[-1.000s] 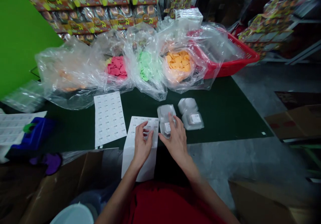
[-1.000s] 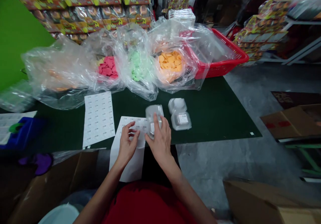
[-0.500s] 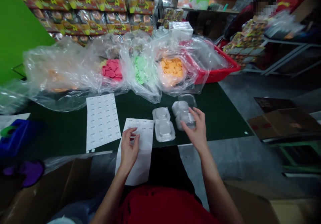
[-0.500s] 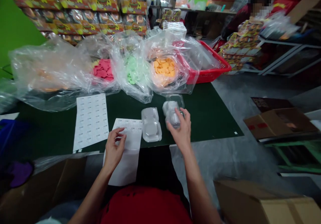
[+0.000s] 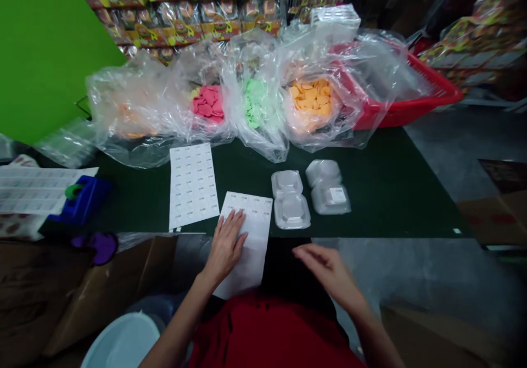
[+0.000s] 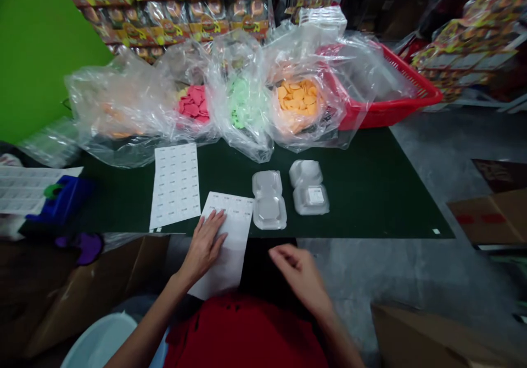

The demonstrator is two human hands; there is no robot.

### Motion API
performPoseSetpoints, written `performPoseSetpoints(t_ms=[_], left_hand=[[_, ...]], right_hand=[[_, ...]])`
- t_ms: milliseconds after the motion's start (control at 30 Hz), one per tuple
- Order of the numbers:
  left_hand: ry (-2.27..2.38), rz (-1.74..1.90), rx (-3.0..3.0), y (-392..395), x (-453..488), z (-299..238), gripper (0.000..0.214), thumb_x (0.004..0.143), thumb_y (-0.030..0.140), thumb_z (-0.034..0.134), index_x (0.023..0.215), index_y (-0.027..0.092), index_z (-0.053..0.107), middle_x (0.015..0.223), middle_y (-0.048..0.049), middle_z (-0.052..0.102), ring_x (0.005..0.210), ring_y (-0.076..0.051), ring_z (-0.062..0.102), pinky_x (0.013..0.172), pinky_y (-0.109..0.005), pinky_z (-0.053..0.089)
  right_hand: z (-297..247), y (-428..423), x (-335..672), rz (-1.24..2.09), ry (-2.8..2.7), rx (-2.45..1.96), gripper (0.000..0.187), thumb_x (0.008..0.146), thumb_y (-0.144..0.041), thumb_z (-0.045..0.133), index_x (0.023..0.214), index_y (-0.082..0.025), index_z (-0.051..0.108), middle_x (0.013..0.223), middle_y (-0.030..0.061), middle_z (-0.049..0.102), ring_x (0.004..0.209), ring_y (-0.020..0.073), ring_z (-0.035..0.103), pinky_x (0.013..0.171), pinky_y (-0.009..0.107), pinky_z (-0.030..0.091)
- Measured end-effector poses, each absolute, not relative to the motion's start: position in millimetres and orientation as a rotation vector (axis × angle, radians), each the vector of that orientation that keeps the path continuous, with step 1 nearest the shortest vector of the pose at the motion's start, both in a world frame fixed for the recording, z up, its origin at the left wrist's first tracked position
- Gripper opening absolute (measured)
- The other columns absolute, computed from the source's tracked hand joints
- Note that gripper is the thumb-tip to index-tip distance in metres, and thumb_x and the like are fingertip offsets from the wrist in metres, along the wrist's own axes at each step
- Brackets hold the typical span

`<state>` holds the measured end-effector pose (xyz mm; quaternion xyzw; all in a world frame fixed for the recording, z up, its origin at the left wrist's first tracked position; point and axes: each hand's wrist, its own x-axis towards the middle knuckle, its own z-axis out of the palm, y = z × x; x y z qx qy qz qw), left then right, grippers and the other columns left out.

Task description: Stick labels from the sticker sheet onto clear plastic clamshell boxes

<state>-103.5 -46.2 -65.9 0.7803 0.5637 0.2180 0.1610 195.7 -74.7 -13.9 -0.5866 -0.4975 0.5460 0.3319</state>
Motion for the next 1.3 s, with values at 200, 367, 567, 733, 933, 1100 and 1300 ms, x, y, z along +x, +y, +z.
performPoseSetpoints(t_ms=[200,367,567,733,933,1100,1300], left_hand=[[1.626,0.684,2.233,-90,-103,-62,0.046,0.108,0.023,0.051,0.154,0.025,0.051,0.159,-0.0131,0.058,0.155,-0.031,0.047,0.128,-0.062,0.031],[1.602,0.891,2.159,-74,-86,-35,0.03,0.105,0.026,0.061,0.134,0.025,0.067,0.137,-0.0109,0.074,0.134,-0.03,0.064,0.114,-0.055,0.048],[1.262,0.871,2.287,-38,-72,-8,0.017,0.105,0.026,0.062,0.113,0.021,0.076,0.106,-0.0076,0.08,0.099,-0.023,0.072,0.091,-0.041,0.06],[1.205,0.855,2.331,-28,-77,-14,0.021,0.107,0.018,0.054,0.109,0.019,0.075,0.101,-0.0082,0.079,0.091,-0.021,0.073,0.083,-0.036,0.06],[1.277,0.827,2.207,-25,-80,-20,0.017,0.107,0.024,0.058,0.113,0.021,0.073,0.107,-0.0078,0.079,0.101,-0.022,0.075,0.093,-0.037,0.06],[1.2,0.793,2.336,-22,-85,-17,0.019,0.107,0.02,0.056,0.114,0.02,0.073,0.108,-0.0084,0.08,0.097,-0.022,0.075,0.089,-0.038,0.06],[1.361,0.876,1.984,-16,-85,-23,0.021,0.106,0.026,0.055,0.096,0.02,0.072,0.093,-0.0072,0.075,0.088,-0.02,0.071,0.08,-0.032,0.056]], right_hand=[[-64,-80,115,1.74,-0.813,-1.259,0.048,0.08,-0.059,0.084,0.107,-0.019,0.083,0.102,0.0089,0.083,0.098,0.0273,0.076,0.095,0.042,0.057],[-50,-61,102,1.665,-0.975,-1.223,0.031,0.085,-0.048,0.079,0.091,-0.017,0.081,0.082,0.0033,0.078,0.076,0.0202,0.066,0.075,0.031,0.052],[-36,-54,109,1.466,-1.372,-1.213,0.023,0.094,-0.035,0.064,0.092,-0.018,0.079,0.084,0.0034,0.073,0.076,0.019,0.06,0.076,0.031,0.048],[-39,-46,109,1.541,-1.365,-1.197,0.019,0.09,-0.032,0.062,0.079,-0.019,0.072,0.076,-0.0001,0.063,0.074,0.0177,0.056,0.072,0.029,0.044],[-47,-42,103,1.553,-1.182,-1.265,0.021,0.086,-0.039,0.069,0.083,-0.019,0.072,0.068,-0.0034,0.056,0.064,0.0141,0.047,0.062,0.026,0.038],[-46,-37,101,1.511,-1.281,-1.252,0.019,0.086,-0.033,0.065,0.085,-0.018,0.076,0.069,-0.002,0.059,0.065,0.015,0.049,0.064,0.027,0.039],[-56,-32,94,1.513,-1.245,-1.296,0.017,0.081,-0.032,0.063,0.08,-0.018,0.073,0.068,-0.0029,0.057,0.064,0.0146,0.049,0.063,0.027,0.039]])
